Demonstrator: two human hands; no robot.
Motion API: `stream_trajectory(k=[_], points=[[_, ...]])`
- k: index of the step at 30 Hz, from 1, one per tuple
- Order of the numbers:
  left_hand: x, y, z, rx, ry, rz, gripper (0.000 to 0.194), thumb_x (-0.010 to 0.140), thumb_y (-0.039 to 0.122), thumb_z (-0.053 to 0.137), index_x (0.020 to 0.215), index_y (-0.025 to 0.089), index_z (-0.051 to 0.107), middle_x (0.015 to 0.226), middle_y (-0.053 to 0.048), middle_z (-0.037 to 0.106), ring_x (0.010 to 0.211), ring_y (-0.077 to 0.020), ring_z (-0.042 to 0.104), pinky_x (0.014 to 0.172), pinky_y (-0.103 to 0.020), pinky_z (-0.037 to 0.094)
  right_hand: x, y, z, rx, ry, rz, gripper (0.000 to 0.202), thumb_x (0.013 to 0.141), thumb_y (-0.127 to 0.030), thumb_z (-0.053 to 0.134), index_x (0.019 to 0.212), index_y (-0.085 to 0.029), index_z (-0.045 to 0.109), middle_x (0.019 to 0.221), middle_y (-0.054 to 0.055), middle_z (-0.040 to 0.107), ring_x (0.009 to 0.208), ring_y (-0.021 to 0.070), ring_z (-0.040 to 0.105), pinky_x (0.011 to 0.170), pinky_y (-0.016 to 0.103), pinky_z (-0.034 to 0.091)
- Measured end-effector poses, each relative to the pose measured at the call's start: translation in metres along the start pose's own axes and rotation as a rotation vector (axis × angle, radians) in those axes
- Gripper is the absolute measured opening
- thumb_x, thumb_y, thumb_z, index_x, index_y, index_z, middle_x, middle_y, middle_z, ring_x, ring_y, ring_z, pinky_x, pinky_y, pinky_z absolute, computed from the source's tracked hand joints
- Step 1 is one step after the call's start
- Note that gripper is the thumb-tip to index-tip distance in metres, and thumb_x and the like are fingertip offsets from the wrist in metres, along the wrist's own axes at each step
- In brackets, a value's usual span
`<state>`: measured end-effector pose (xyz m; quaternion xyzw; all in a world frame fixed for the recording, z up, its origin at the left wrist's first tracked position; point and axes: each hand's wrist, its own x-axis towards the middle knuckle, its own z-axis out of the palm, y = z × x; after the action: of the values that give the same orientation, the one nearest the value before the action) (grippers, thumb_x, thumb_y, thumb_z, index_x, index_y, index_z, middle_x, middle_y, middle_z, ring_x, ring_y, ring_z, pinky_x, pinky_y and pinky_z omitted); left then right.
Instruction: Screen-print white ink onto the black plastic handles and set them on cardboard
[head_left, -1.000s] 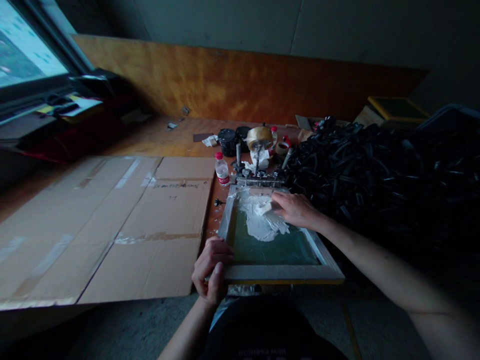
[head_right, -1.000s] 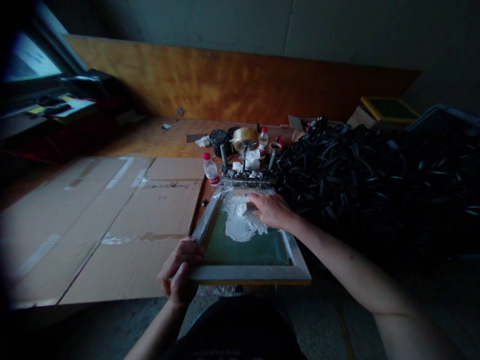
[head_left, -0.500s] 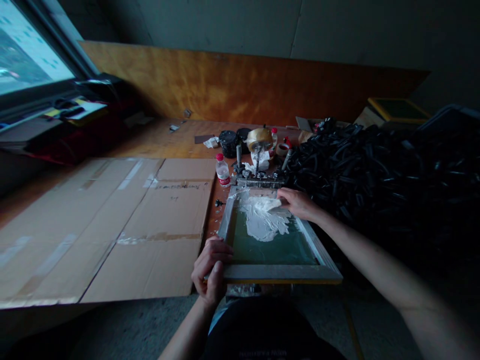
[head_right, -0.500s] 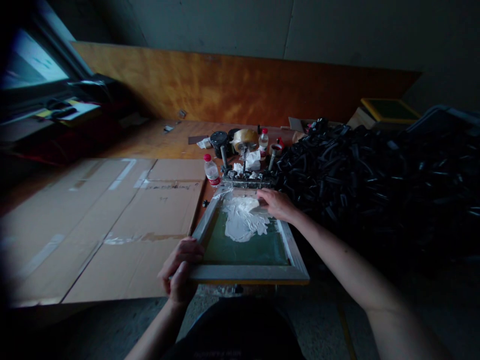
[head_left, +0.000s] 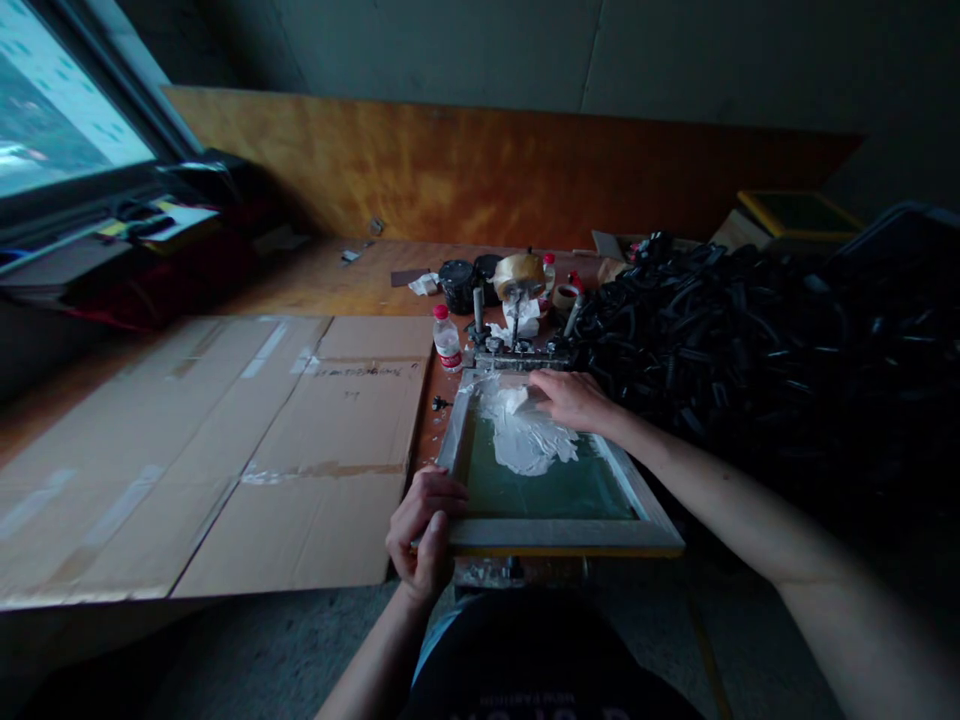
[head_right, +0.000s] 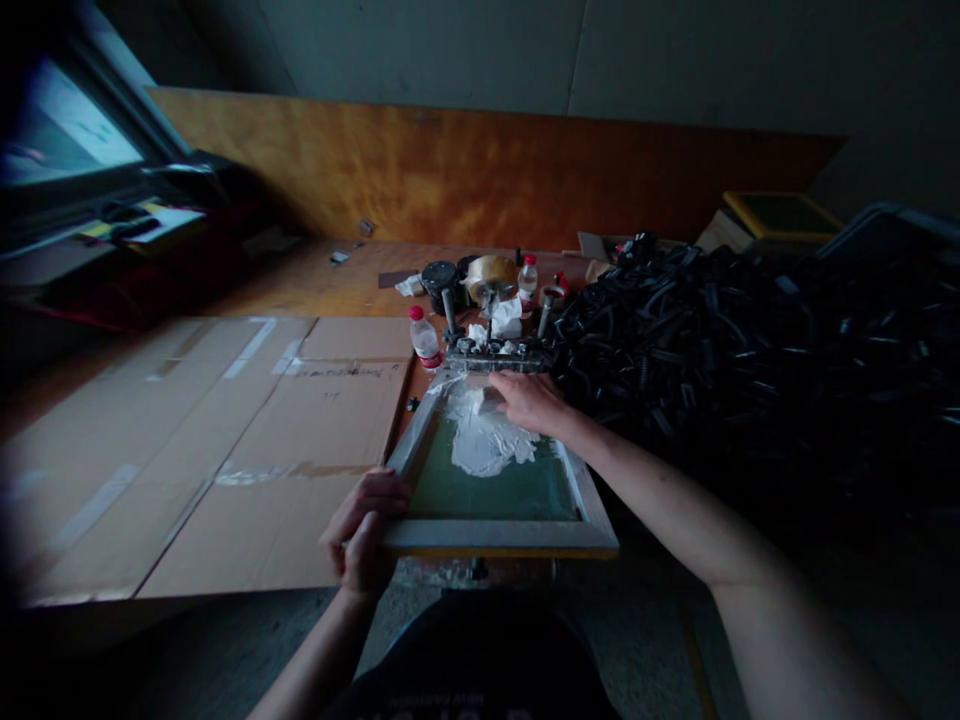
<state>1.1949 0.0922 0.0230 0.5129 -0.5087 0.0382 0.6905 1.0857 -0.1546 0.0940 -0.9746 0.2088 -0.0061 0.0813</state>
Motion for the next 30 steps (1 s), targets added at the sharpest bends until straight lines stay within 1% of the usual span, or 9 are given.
stream_trajectory(k=[4,8,11,15,17,19,23,27,30], points=[[0.004,0.001,0.001,-0.024,0.005,-0.004,0.026,0.09,0.02,0.044,0.079,0.017,0.067,0.078,-0.005,0.065,0.076,-0.0188,0.061,0.087,-0.046,0.044,-0.003,0.002,-0.019,-0.019,0.0,0.027,0.019,0.083,-0.024,0.062,0.102,-0.022,0.057,0.109,0.002,0.069,0.097,0.0208,0.064,0.07,0.028,0.039],[0.004,0.001,0.001,-0.018,0.019,-0.007,0.026,0.09,0.02,0.045,0.078,0.017,0.068,0.076,-0.004,0.065,0.076,-0.0183,0.061,0.087,-0.045,0.044,-0.002,0.0,-0.017,-0.022,-0.072,0.013,0.021,0.082,-0.024,0.063,0.103,-0.022,0.058,0.11,0.003,0.069,0.099,0.0219,0.064,0.07,0.028,0.04],[0.005,0.002,0.0,0.003,0.003,-0.02,0.027,0.091,0.021,0.045,0.077,0.018,0.068,0.077,-0.004,0.065,0.076,-0.0181,0.061,0.088,-0.045,0.045,0.003,0.005,-0.014,-0.003,-0.038,0.042,0.021,0.083,-0.024,0.063,0.103,-0.022,0.059,0.113,0.003,0.069,0.102,0.0221,0.064,0.072,0.028,0.041],[0.006,0.003,-0.001,0.004,-0.011,-0.018,0.026,0.091,0.021,0.045,0.078,0.018,0.068,0.077,-0.004,0.065,0.076,-0.0183,0.061,0.088,-0.045,0.045,0.002,0.019,-0.023,-0.016,0.056,0.145,0.023,0.082,-0.028,0.063,0.105,-0.023,0.058,0.111,0.004,0.069,0.099,0.023,0.065,0.071,0.029,0.042],[0.007,0.003,0.0,0.005,0.003,-0.011,0.026,0.09,0.021,0.045,0.077,0.018,0.068,0.076,-0.004,0.065,0.075,-0.0185,0.061,0.087,-0.045,0.046,0.0,0.021,-0.023,-0.052,0.067,0.179,0.022,0.083,-0.029,0.061,0.105,-0.022,0.058,0.113,0.006,0.069,0.098,0.0239,0.065,0.071,0.03,0.043],[0.008,0.003,0.001,0.011,0.016,-0.007,0.027,0.09,0.023,0.045,0.077,0.018,0.068,0.074,-0.004,0.065,0.074,-0.0185,0.061,0.086,-0.045,0.047,0.0,0.018,-0.016,-0.09,0.046,0.189,0.021,0.084,-0.028,0.059,0.104,-0.022,0.058,0.112,0.007,0.069,0.097,0.025,0.066,0.072,0.032,0.044],[0.008,0.002,0.002,0.006,0.028,0.003,0.027,0.09,0.023,0.045,0.075,0.018,0.067,0.073,-0.004,0.065,0.072,-0.0182,0.061,0.084,-0.044,0.047,0.002,0.002,-0.001,-0.112,0.016,0.199,0.022,0.085,-0.026,0.057,0.105,-0.019,0.057,0.109,0.011,0.07,0.095,0.0271,0.067,0.072,0.033,0.044],[0.007,0.001,0.001,-0.014,0.014,0.012,0.026,0.09,0.021,0.046,0.077,0.018,0.068,0.074,-0.004,0.065,0.074,-0.0184,0.061,0.085,-0.044,0.046,0.008,-0.009,-0.007,-0.06,0.002,0.133,0.022,0.084,-0.028,0.058,0.104,-0.018,0.058,0.111,0.011,0.069,0.098,0.0269,0.066,0.072,0.032,0.044],[0.007,0.001,0.001,-0.016,0.01,0.008,0.026,0.09,0.021,0.045,0.078,0.018,0.068,0.076,-0.004,0.065,0.075,-0.0184,0.061,0.086,-0.045,0.046,0.016,-0.01,-0.009,-0.079,0.04,0.123,0.022,0.085,-0.026,0.058,0.105,-0.018,0.058,0.111,0.011,0.069,0.099,0.0272,0.065,0.072,0.032,0.043]])
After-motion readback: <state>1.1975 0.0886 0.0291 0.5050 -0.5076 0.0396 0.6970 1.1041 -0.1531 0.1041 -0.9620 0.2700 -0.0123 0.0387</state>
